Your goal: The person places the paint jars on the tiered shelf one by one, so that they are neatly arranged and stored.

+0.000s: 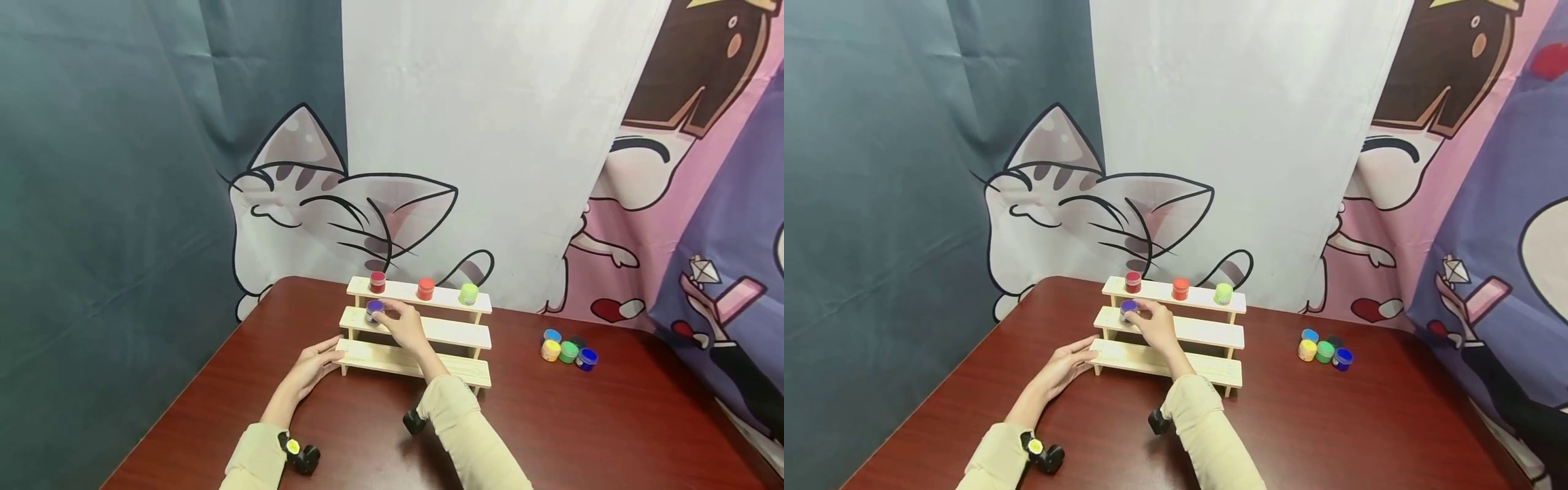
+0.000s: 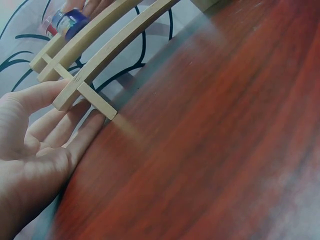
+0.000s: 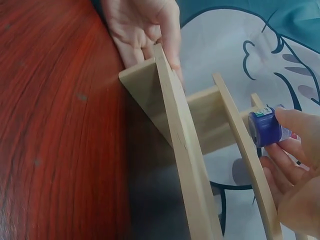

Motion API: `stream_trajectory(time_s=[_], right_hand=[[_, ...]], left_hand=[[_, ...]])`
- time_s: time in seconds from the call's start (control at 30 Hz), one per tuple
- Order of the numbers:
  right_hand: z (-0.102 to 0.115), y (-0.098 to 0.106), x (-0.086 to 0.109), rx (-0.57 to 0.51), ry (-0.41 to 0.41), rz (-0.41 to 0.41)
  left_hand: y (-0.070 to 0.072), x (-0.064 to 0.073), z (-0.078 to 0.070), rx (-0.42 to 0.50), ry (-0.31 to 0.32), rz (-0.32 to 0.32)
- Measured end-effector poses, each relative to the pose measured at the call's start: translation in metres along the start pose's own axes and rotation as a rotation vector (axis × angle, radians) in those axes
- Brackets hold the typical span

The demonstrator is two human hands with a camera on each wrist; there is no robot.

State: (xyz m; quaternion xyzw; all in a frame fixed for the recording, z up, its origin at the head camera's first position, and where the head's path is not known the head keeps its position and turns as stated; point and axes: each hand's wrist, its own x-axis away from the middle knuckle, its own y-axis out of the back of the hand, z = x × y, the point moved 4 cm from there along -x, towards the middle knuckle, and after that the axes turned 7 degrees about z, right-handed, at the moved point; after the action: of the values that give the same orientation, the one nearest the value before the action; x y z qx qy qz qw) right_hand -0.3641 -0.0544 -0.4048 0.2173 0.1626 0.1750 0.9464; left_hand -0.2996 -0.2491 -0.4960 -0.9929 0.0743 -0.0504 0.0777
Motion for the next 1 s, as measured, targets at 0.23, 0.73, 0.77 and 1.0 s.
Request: stream_trajectory(time_s=[0.23, 0.73, 0.77, 1.0], right_hand=[[-0.002, -0.005, -0.001, 0.068, 0.02, 0.007], [-0.001, 0.006, 0.012, -0.109, 0.041, -0.018], [-0.001, 0.009, 0.015, -0.121, 0.043, -0.027], [0.019, 0.038, 0.036, -0.158, 0.049, -0.099]], left_hand=[[-0.002, -0.004, -0.001, -0.004, 0.0, -0.021], [-0.001, 0.0, -0.002, -0.008, 0.008, 0.002], [-0.001, 0.001, -0.001, -0.007, 0.008, 0.003], [0.0, 0.001, -0.003, 0.001, -0.001, 0.018]])
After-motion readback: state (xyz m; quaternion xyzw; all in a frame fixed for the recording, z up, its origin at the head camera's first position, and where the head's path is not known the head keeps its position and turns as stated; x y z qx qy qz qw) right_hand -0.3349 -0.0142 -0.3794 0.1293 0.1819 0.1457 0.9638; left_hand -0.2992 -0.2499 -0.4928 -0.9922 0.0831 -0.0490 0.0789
